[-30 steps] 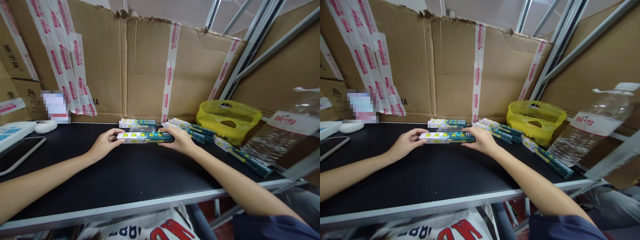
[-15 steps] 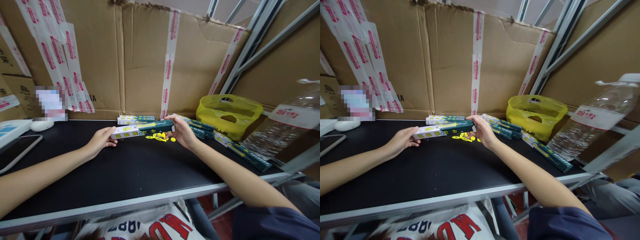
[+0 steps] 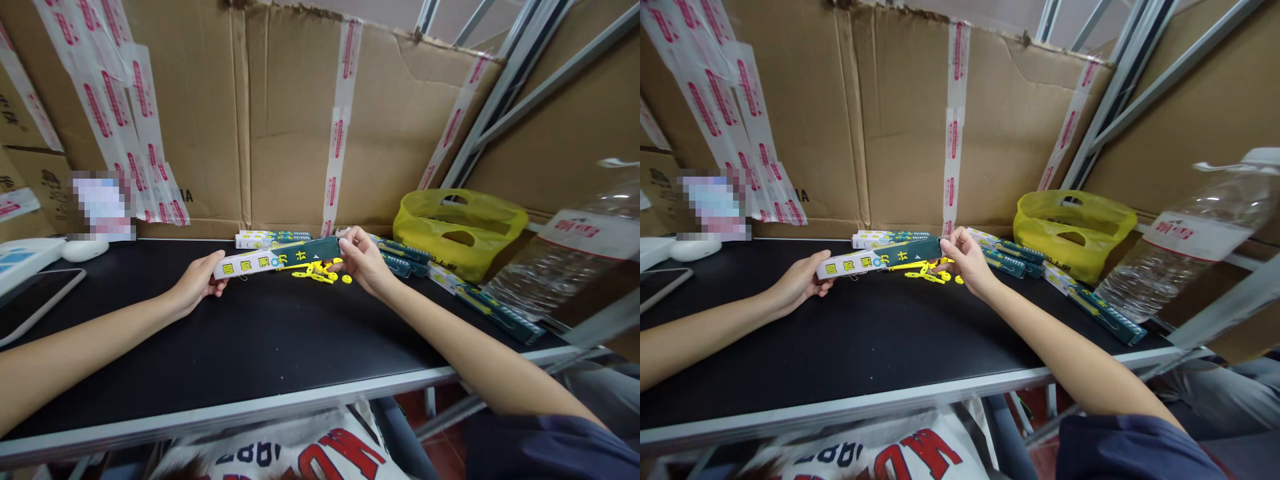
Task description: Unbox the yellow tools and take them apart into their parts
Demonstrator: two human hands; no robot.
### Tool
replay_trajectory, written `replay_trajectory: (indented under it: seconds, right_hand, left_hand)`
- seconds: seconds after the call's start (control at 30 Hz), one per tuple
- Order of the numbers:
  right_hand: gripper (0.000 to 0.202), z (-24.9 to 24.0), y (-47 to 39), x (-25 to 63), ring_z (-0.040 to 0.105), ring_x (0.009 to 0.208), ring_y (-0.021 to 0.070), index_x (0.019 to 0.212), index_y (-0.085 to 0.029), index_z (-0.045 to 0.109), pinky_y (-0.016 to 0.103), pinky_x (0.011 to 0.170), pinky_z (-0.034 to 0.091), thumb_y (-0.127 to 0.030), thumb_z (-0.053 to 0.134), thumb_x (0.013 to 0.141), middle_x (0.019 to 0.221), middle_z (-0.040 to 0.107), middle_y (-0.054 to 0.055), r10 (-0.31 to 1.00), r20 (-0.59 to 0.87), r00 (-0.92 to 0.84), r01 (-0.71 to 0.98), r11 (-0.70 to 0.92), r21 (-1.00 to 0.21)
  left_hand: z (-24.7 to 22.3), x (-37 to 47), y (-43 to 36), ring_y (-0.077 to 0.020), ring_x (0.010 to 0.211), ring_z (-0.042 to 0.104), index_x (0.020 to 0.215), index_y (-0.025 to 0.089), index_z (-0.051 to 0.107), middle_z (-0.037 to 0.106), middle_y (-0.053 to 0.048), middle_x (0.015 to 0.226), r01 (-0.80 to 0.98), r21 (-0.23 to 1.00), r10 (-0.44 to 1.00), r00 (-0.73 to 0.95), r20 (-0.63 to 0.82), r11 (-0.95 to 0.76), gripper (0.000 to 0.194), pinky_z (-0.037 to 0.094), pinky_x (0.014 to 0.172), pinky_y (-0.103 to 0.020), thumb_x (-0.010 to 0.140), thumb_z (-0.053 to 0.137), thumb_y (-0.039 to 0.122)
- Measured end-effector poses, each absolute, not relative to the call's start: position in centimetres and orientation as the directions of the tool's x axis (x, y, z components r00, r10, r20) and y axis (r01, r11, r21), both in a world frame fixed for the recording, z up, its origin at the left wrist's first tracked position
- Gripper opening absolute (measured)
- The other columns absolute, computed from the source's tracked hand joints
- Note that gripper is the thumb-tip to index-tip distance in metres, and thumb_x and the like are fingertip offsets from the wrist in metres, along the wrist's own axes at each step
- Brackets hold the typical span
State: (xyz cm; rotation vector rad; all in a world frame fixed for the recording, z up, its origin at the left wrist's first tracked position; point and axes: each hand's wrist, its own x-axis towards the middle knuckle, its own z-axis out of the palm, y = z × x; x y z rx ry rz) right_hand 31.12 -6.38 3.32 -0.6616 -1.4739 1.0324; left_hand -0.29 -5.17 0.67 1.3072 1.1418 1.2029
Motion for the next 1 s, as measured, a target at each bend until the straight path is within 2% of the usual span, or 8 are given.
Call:
replay_trajectory:
  seconds: [0.2,0.33,0.4,0.47,0.57,0.73,0.9,1.0]
  right_hand:
    - [0.040,2.8,-5.9,31.2,0.056,0.057,0.0093,0.071,-0.022,0.038,0.026,0.047,0.055,-0.049,0.068,0.075,0.079,0.048,-0.003,0.852,0.500,-0.154,-0.086,0.493,-0.866]
    - [0.037,2.5,-6.2,31.3,0.055,0.058,0.0100,0.068,-0.021,0.044,0.027,0.046,0.053,-0.052,0.059,0.082,0.092,0.053,0.002,0.774,0.610,-0.170,0.133,0.632,-0.764]
    - [0.034,2.5,-6.5,31.2,0.055,0.058,0.0105,0.071,-0.021,0.049,0.027,0.046,0.052,-0.052,0.054,0.085,0.091,0.052,0.002,0.731,0.653,-0.195,0.232,0.682,-0.694]
    - [0.034,2.5,-6.8,31.1,0.055,0.058,0.0114,0.078,-0.022,0.054,0.027,0.046,0.052,-0.053,0.048,0.088,0.085,0.049,0.002,0.727,0.656,-0.206,0.241,0.687,-0.686]
    - [0.037,2.7,-7.0,30.8,0.056,0.062,0.0130,0.085,-0.022,0.056,0.028,0.047,0.054,-0.058,0.046,0.087,0.081,0.047,0.001,0.784,0.589,-0.194,0.154,0.617,-0.771]
    - [0.037,2.7,-6.4,30.9,0.054,0.074,0.0131,0.076,-0.021,0.046,0.029,0.052,0.058,-0.053,0.064,0.076,0.094,0.053,0.002,0.876,0.405,-0.263,0.026,0.426,-0.905]
    - [0.044,2.1,-5.7,31.8,0.056,0.077,0.0113,0.070,-0.019,0.036,0.031,0.062,0.059,-0.037,0.077,0.066,0.100,0.055,0.004,0.844,0.189,-0.502,0.157,0.304,-0.939]
    - [0.039,2.0,-5.9,32.0,0.059,0.078,0.0115,0.083,-0.021,0.041,0.032,0.073,0.056,-0.030,0.075,0.067,0.101,0.056,0.002,0.783,0.191,-0.592,0.243,0.400,-0.884]
  left_hand:
    - [0.3,-0.5,-5.0,-0.0093,0.042,0.045,0.078,0.015,0.053,0.051,0.002,0.051,0.050,0.995,0.990,0.109,0.085,-0.091,0.035,0.037,0.037,-0.019,0.084,0.052,0.050]
    - [0.3,-0.5,-5.1,-0.0091,0.042,0.045,0.081,0.014,0.054,0.051,0.002,0.053,0.064,0.993,0.988,0.124,0.093,-0.101,0.037,0.037,0.036,-0.019,0.083,0.054,0.051]
    - [0.3,-0.5,-5.1,-0.0088,0.042,0.044,0.081,0.014,0.054,0.050,0.003,0.052,0.062,0.992,0.988,0.111,0.103,-0.110,0.038,0.037,0.036,-0.019,0.082,0.055,0.052]
    - [0.3,-0.6,-5.0,-0.0086,0.042,0.044,0.081,0.014,0.054,0.049,0.003,0.052,0.056,0.992,0.989,0.098,0.110,-0.116,0.040,0.036,0.036,-0.019,0.081,0.055,0.054]
    - [0.3,-0.6,-5.1,-0.0081,0.042,0.044,0.083,0.014,0.053,0.050,0.003,0.056,0.038,0.990,0.986,0.103,0.135,-0.139,0.041,0.036,0.035,-0.019,0.079,0.058,0.055]
    - [0.4,-0.5,-5.4,-0.0071,0.043,0.045,0.080,0.017,0.049,0.051,0.004,0.059,0.013,0.978,0.975,0.082,0.205,-0.207,0.039,0.038,0.036,-0.018,0.076,0.063,0.053]
    - [0.6,-0.6,-5.3,-0.0063,0.048,0.047,0.086,0.017,0.054,0.053,0.003,0.066,0.015,0.954,0.953,0.063,0.298,-0.299,0.039,0.039,0.038,-0.016,0.074,0.067,0.051]
    - [0.6,-0.6,-5.2,-0.0073,0.055,0.052,0.101,0.017,0.057,0.057,0.001,0.076,0.041,0.923,0.922,0.081,0.380,-0.384,0.042,0.043,0.042,-0.016,0.075,0.067,0.049]
